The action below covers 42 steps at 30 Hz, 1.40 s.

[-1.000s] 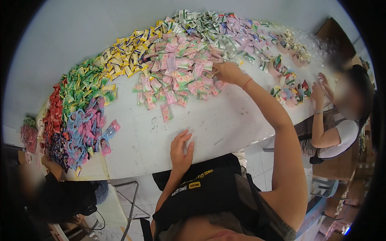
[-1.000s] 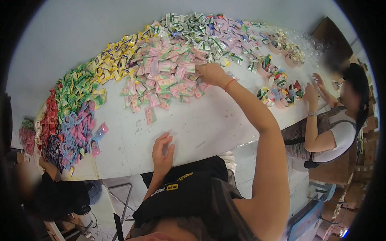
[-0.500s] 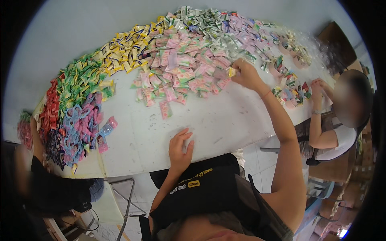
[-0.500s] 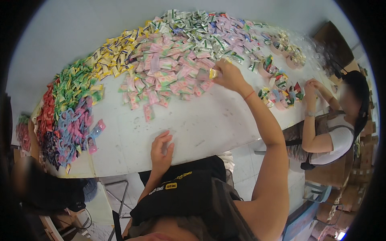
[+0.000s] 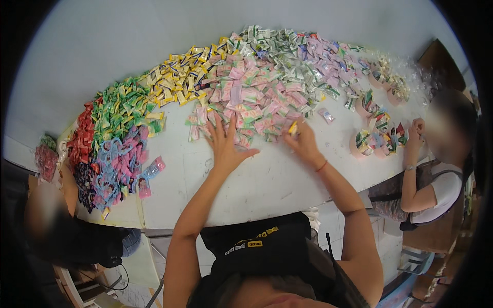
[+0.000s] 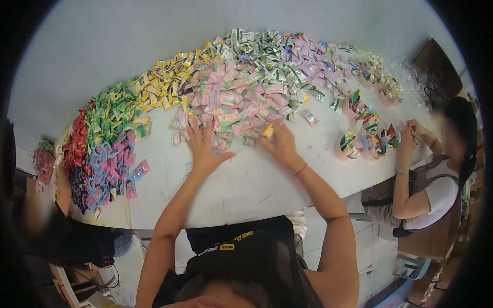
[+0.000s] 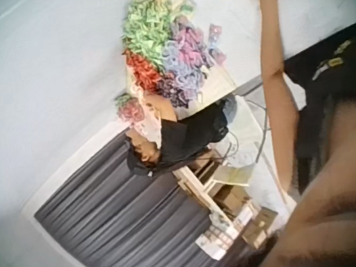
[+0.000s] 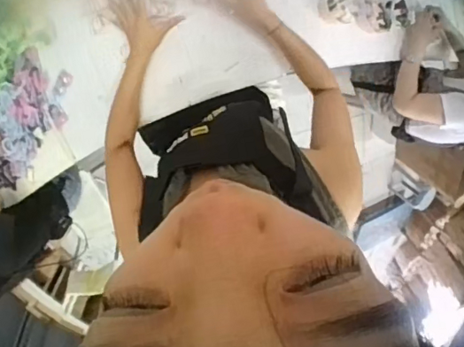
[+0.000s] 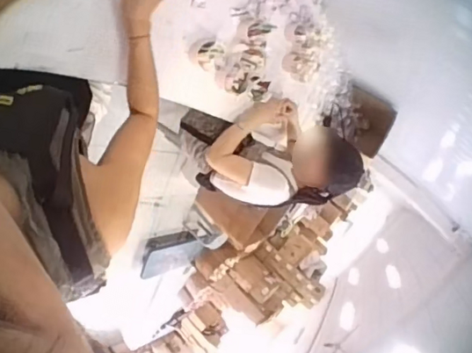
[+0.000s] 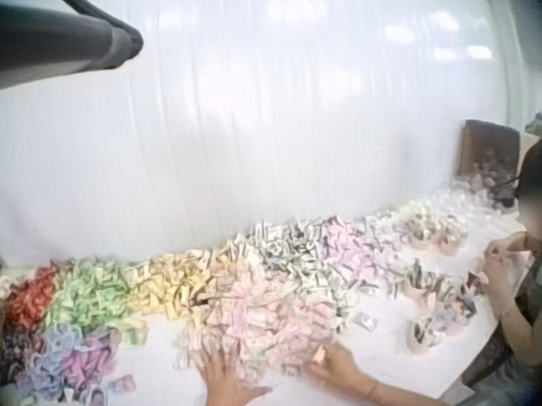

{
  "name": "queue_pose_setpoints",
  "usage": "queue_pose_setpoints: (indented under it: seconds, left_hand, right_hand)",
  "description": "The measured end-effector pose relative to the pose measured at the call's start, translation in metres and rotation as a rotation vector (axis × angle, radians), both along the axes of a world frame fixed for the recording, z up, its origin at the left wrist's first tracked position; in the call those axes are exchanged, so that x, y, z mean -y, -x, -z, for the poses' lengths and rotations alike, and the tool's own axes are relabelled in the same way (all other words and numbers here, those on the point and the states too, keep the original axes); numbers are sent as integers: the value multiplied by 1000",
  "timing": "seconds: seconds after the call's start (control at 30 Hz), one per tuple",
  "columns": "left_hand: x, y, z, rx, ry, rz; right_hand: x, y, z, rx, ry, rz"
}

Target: The person sorts small wrapped candies by color on a white table, picking them up and placing them into a small container. Another person works alongside at the same table, also sorting candies.

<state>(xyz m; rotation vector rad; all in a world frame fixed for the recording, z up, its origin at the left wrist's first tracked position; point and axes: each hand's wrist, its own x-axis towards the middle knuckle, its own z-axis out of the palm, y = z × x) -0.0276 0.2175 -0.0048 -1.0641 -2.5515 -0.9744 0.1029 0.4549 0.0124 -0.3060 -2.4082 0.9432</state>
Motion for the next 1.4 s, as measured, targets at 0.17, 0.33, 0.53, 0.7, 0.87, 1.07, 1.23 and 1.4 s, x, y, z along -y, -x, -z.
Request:
queue_pose_setpoints:
  seconds: [0.17, 0.33, 0.53, 0.7, 0.87, 1.07, 1.23, 1.4]
  left_hand:
    - [-43, 9, -5, -51, 72, -3]
    - [-62, 27, 0, -42, 61, -42]
    - [-85, 40, 1, -27, -3, -80]
    - [-64, 33, -5, 80, -17, -97]
    - [-34, 109, -28, -218, -236, -163]
    - [-57, 259, -109, 195, 167, -462]
    - [-74, 330, -63, 454, 463, -638]
    - [-82, 320, -47, 236, 329, -689]
  right_hand:
    - [15, 42, -1, -28, -124, -43]
    - [0, 74, 7, 31, -162, -17]
    - [-16, 91, 7, -148, 25, -45]
    - [-22, 59, 12, -260, 327, -39]
    - [37, -24, -10, -86, 664, -154]
    - [61, -24, -7, -134, 533, -198]
    - [62, -26, 4, -133, 344, -241]
    - [56, -27, 0, -71, 429, -248]
